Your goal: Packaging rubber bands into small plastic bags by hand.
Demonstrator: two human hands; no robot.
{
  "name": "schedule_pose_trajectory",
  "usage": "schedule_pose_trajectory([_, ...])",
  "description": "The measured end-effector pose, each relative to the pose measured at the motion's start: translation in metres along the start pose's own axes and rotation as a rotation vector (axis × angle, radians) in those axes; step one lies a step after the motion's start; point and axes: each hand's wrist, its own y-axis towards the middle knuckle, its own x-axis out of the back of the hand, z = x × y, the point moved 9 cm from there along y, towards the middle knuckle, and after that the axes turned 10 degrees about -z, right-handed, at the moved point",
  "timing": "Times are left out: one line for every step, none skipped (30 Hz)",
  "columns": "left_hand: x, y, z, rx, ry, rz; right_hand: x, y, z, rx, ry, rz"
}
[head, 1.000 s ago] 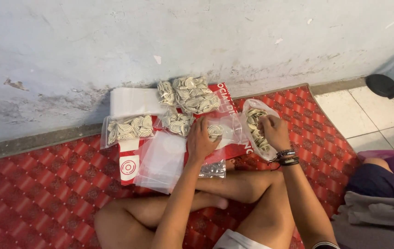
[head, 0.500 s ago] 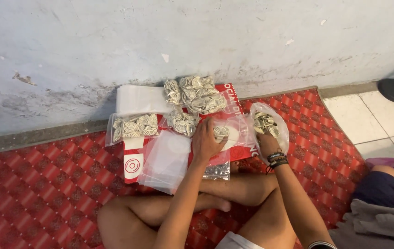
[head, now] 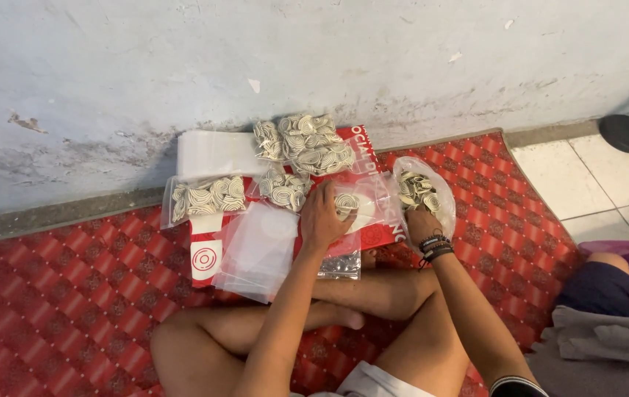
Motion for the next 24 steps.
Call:
schedule_pose_trajectory([-0.002,-0.001,0.001,0.001,0.001,-0.001,0.005,-0.002,0.002,0.002,-0.001,0.0])
schedule_pose_trajectory([-0.004,-0.001,0.001,-0.004,-0.002,-0.004,0.009,-0.005,0.005,0.004,0.011,0.014])
schedule_pose_trajectory([-0.004,-0.003,0.003,-0.006,-0.002,-0.006,0.012,-0.009,0.009,0.01,0.023,0.031])
schedule_pose_trajectory([-0.002,-0.004,0.003,-0.003,0.002,-0.006,0.006,-0.004,0.009,0.014,0.023,0.033])
schedule_pose_trajectory([0.0,-0.003,0.002,-0.003,0.005,-0.014,0.001,0.001,0.007,0.008,0.025,0.034])
schedule_pose_trajectory([0.001,-0.002,0.001,-0.003,0.007,-0.022,-0.004,0.007,0.005,0.002,0.028,0.034])
schedule_pose_trajectory([0.001,-0.002,0.0,-0.001,0.006,-0.022,0.008,0.001,0.012,0.002,0.026,0.035])
schedule_pose_trajectory([0.002,-0.001,0.0,0.004,0.004,-0.028,0.02,-0.006,0.017,-0.03,0.043,0.039])
schedule_pose_trajectory([0.002,0.0,0.0,0.005,0.001,-0.034,0.032,-0.012,0.022,-0.064,0.061,0.041])
schedule_pose_trajectory([0.002,-0.001,0.0,0.004,0.0,-0.034,0.038,-0.019,0.027,-0.066,0.061,0.041])
schedule_pose_trajectory([0.002,-0.001,0.0,0.008,-0.006,-0.032,0.044,-0.026,0.032,-0.068,0.066,0.054])
schedule_pose_trajectory([0.002,-0.001,0.001,0.012,-0.011,-0.03,0.05,-0.033,0.037,-0.071,0.07,0.068])
schedule_pose_trajectory([0.002,-0.003,0.0,0.01,-0.015,-0.029,0.04,-0.027,0.029,-0.074,0.07,0.066])
schedule_pose_trajectory([0.003,-0.004,0.0,0.009,-0.02,-0.034,0.028,-0.02,0.025,-0.021,0.015,0.081])
schedule_pose_trajectory([0.005,0.0,0.001,0.006,-0.022,-0.047,0.02,-0.009,0.024,0.039,-0.039,0.09])
schedule_pose_trajectory([0.008,0.003,-0.002,0.003,-0.021,-0.054,0.023,-0.01,0.022,0.041,-0.04,0.083])
schedule_pose_trajectory([0.009,0.003,-0.003,0.011,-0.028,-0.032,0.026,-0.011,0.021,0.041,-0.087,0.063])
schedule_pose_trajectory([0.01,0.003,-0.003,0.019,-0.034,-0.009,0.028,-0.012,0.021,0.041,-0.134,0.042])
schedule_pose_trajectory([0.009,0.003,-0.002,0.022,-0.03,-0.01,0.027,-0.011,0.02,0.045,-0.134,0.043])
schedule_pose_trajectory([0.007,0.003,-0.001,0.02,-0.032,-0.01,0.027,-0.009,0.019,0.05,-0.122,0.029])
schedule_pose_trajectory([0.005,0.002,-0.002,0.017,-0.035,-0.009,0.026,-0.009,0.016,0.051,-0.111,0.015])
schedule_pose_trajectory([0.005,0.001,-0.002,0.02,-0.034,-0.009,0.013,0.001,0.006,0.053,-0.112,0.017])
schedule_pose_trajectory([0.005,0.001,-0.001,0.02,-0.029,-0.008,0.002,0.012,-0.003,0.06,-0.119,0.0])
schedule_pose_trajectory([0.006,0.002,-0.002,0.021,-0.023,-0.006,-0.009,0.024,-0.012,0.067,-0.125,-0.017])
